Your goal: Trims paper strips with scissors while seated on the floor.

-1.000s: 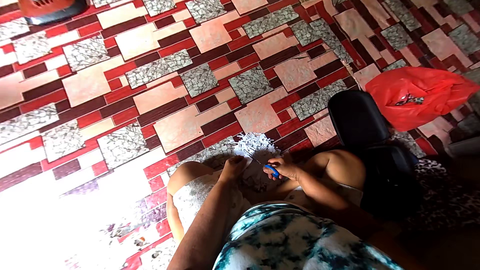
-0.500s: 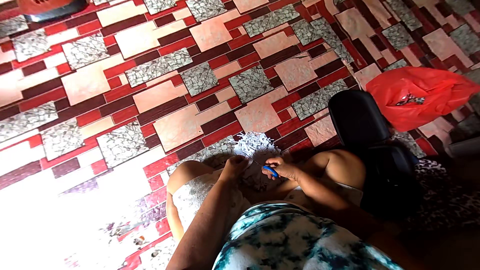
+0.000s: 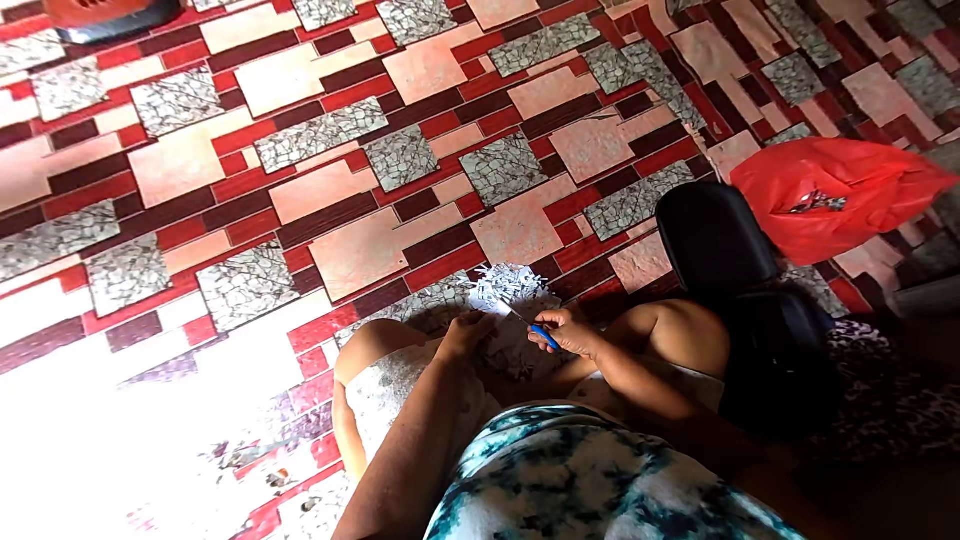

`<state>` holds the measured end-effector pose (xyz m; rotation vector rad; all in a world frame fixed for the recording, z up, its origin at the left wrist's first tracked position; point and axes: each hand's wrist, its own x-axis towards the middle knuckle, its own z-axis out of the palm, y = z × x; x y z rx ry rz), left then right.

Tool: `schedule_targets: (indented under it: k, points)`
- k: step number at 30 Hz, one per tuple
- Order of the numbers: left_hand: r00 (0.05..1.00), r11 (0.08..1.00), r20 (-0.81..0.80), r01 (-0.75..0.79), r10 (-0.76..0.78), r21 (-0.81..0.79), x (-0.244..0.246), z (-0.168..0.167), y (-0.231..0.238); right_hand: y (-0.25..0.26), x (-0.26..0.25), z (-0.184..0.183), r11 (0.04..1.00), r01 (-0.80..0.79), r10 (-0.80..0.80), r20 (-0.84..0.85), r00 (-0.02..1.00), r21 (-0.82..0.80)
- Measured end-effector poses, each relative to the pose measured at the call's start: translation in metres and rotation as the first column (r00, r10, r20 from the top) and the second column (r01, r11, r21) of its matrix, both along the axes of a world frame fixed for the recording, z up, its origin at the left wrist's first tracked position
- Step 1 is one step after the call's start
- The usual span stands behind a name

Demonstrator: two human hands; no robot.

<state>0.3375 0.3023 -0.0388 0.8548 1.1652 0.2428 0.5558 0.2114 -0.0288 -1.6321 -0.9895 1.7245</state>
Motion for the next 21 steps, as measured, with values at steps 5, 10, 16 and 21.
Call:
schedule_targets:
  k: [5, 10, 16, 21]
  points:
    - [1.000, 0.999, 0.006, -0.030, 0.030, 0.014, 0.0006, -0.0026, 0.0000, -0.0011, 0.0015, 0.0011, 0.999, -0.025, 0.026, 0.018, 1.000, -0.021]
    - [0.998, 0.998, -0.003, -0.061, 0.061, 0.027, 0.0010, -0.0031, -0.0006, 0.0008, 0.0005, 0.0030, 0.985, -0.036, 0.035, -0.012, 0.999, -0.169]
    - [0.999, 0.998, -0.033, -0.026, 0.028, 0.049, 0.0025, -0.0025, -0.0016, 0.0018, -0.0013, 0.0007, 0.989, -0.043, 0.038, -0.039, 0.999, -0.139]
    - [0.999, 0.998, -0.043, 0.020, -0.017, 0.065, 0.0020, -0.0026, -0.0014, 0.0022, -0.0024, -0.0019, 0.992, -0.033, 0.029, -0.035, 0.999, -0.122]
